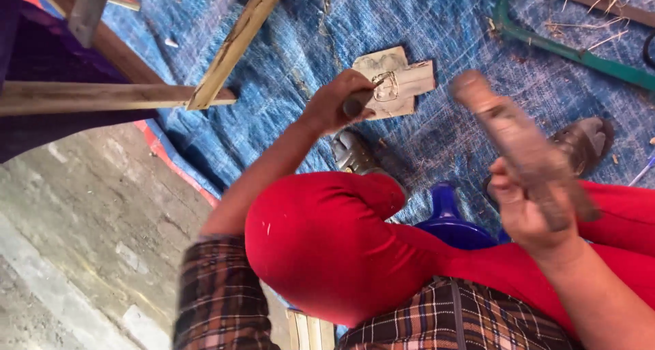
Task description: Using a hammer and chisel to carve or shape a small piece of wood while sitting on the floor.
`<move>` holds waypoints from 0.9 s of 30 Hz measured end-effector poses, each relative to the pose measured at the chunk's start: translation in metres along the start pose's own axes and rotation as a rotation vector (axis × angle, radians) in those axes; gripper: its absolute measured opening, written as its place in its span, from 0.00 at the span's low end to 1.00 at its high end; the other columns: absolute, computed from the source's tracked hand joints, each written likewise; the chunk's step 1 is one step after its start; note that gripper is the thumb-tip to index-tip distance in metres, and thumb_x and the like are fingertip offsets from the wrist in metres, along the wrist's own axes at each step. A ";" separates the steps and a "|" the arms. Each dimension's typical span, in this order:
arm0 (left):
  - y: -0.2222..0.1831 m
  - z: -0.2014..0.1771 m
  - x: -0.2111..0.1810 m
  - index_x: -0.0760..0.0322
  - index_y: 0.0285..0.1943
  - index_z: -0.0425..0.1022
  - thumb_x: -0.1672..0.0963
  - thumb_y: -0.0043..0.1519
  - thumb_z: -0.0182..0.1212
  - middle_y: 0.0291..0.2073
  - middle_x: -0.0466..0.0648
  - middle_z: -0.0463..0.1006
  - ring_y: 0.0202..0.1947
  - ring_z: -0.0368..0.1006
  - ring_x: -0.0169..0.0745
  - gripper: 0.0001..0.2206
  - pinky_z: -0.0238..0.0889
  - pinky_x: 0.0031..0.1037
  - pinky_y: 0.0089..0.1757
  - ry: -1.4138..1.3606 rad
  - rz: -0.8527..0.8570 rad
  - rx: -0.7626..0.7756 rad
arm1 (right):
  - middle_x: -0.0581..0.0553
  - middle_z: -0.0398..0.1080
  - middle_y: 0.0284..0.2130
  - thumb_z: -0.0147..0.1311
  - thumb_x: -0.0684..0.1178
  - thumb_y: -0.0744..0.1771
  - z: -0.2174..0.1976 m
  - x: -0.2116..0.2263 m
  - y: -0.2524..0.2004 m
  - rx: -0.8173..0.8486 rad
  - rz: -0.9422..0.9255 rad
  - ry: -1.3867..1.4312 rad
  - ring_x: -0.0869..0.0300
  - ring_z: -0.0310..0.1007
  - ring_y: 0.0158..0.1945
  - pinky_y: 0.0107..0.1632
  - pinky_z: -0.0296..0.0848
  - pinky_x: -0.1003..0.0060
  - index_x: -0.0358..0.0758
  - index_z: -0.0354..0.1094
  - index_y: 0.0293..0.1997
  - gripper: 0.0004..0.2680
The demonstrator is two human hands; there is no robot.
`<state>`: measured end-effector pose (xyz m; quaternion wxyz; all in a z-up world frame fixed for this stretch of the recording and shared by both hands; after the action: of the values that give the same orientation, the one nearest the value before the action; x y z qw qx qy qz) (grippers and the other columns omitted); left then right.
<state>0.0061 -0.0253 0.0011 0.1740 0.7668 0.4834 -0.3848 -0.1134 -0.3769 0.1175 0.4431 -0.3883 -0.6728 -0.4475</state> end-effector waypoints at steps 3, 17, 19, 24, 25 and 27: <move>-0.002 -0.018 -0.004 0.41 0.57 0.74 0.54 0.55 0.77 0.53 0.45 0.78 0.48 0.77 0.49 0.22 0.75 0.38 0.47 0.056 -0.084 0.114 | 0.47 0.65 0.35 0.44 0.41 0.74 -0.023 0.015 -0.037 -0.063 0.607 -0.006 0.65 0.61 0.33 0.40 0.65 0.71 0.31 0.62 0.55 0.06; 0.012 -0.007 -0.026 0.48 0.50 0.79 0.62 0.47 0.72 0.46 0.47 0.85 0.46 0.83 0.49 0.21 0.77 0.38 0.48 -0.133 -0.227 -0.263 | 0.51 0.62 0.26 0.44 0.55 0.73 -0.043 0.055 -0.031 -0.170 0.440 0.282 0.65 0.62 0.28 0.33 0.64 0.74 0.37 0.61 0.48 0.11; 0.002 0.008 -0.027 0.50 0.49 0.80 0.62 0.48 0.70 0.44 0.43 0.85 0.43 0.81 0.43 0.20 0.76 0.34 0.47 -0.224 -0.272 -0.348 | 0.51 0.61 0.27 0.45 0.55 0.73 -0.040 0.053 -0.029 -0.167 0.460 0.303 0.65 0.62 0.28 0.34 0.64 0.74 0.37 0.61 0.49 0.11; -0.016 0.040 -0.019 0.50 0.52 0.79 0.62 0.48 0.67 0.44 0.40 0.85 0.43 0.82 0.40 0.21 0.75 0.31 0.47 -0.276 -0.263 -0.517 | 0.50 0.60 0.26 0.43 0.56 0.73 -0.037 0.055 -0.026 -0.097 0.464 0.276 0.65 0.61 0.28 0.34 0.64 0.75 0.35 0.61 0.49 0.13; -0.015 0.041 -0.023 0.51 0.52 0.79 0.62 0.48 0.67 0.45 0.42 0.85 0.44 0.82 0.41 0.22 0.75 0.33 0.48 -0.289 -0.286 -0.506 | 0.50 0.60 0.26 0.44 0.56 0.73 -0.036 0.054 -0.025 -0.094 0.463 0.279 0.65 0.61 0.28 0.33 0.64 0.75 0.35 0.61 0.49 0.12; -0.018 0.046 -0.026 0.53 0.52 0.80 0.63 0.47 0.67 0.46 0.43 0.85 0.45 0.82 0.43 0.22 0.74 0.34 0.49 -0.305 -0.312 -0.487 | 0.50 0.60 0.25 0.44 0.55 0.73 -0.035 0.054 -0.030 -0.095 0.469 0.281 0.65 0.61 0.28 0.32 0.64 0.75 0.35 0.60 0.49 0.12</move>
<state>-0.0357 -0.0619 -0.0066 0.3616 0.5528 0.6414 -0.3902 -0.1486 -0.4119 0.1684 0.6048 -0.4880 -0.4746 -0.4133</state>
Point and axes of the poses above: each hand's wrist, its own y-axis towards the middle knuckle, its own z-axis out of the palm, x = y × z, the point moved 1 cm from there along y, towards the middle knuckle
